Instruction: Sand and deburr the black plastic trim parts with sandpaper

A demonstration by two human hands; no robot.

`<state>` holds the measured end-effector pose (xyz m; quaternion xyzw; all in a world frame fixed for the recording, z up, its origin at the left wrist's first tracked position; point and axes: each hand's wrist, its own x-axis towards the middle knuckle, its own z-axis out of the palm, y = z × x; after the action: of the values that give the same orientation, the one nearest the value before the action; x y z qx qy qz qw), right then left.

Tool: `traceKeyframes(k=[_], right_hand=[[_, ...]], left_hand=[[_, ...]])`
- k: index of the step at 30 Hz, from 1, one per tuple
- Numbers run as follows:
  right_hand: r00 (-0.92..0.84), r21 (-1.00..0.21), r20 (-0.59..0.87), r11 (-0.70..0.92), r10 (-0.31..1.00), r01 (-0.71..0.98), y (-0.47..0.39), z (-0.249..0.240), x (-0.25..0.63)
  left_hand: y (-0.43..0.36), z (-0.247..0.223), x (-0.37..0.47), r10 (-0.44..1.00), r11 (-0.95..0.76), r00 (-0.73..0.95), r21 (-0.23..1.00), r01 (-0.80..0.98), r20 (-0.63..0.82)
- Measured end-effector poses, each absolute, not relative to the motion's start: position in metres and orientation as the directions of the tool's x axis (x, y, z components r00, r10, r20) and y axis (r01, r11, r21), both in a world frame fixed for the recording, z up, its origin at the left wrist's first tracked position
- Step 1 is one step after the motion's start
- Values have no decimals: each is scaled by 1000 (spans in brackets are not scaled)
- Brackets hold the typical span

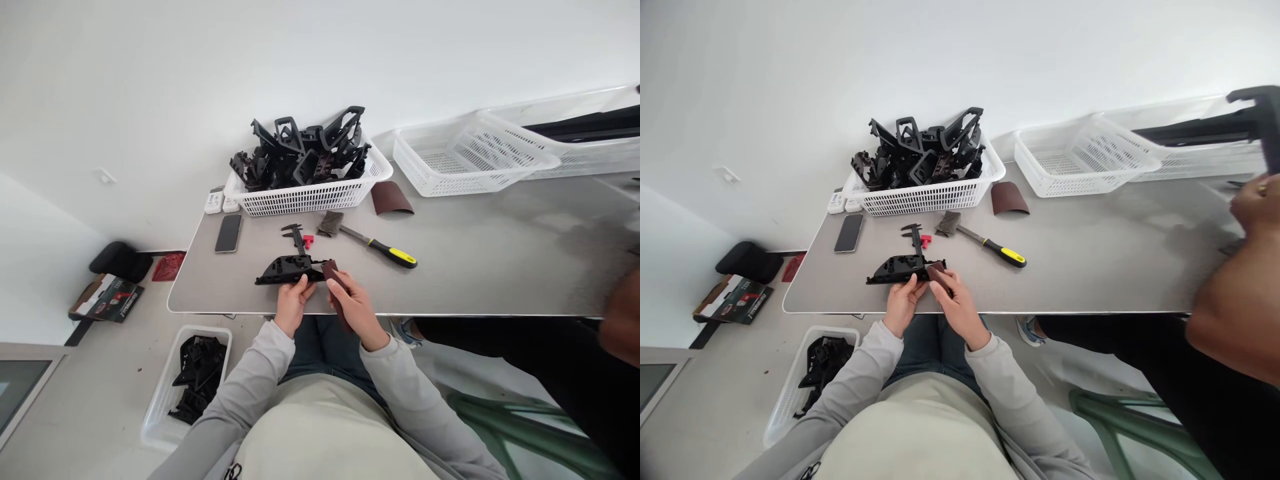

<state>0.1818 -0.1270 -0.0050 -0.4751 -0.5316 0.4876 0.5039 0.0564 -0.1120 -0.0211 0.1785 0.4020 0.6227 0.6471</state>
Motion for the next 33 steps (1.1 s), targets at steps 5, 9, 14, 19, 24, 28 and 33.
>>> traceKeyframes(k=[5,9,14,19,24,28,33], right_hand=[[-182,-897,232,283,955,339,-138,-2,181],[-233,-868,187,271,954,415,-140,0,180],[-266,-895,143,239,953,376,-137,2,185],[-271,-913,169,254,948,320,-137,1,183],[-176,-987,94,114,980,110,-134,-3,185],[12,-994,24,25,1000,-102,-129,-6,186],[53,-986,-12,-3,999,-169,-130,-7,180]], left_hand=[[-115,-22,58,963,146,-88,768,-624,-254],[-117,-19,59,966,141,-91,789,-597,-241],[-117,-17,60,971,121,-84,764,-634,-224],[-117,-19,59,966,124,-101,770,-626,-238],[-115,-21,55,955,59,-177,737,-673,-238],[-114,-20,54,954,62,-175,732,-678,-243],[-114,-17,54,958,74,-153,725,-685,-243]])
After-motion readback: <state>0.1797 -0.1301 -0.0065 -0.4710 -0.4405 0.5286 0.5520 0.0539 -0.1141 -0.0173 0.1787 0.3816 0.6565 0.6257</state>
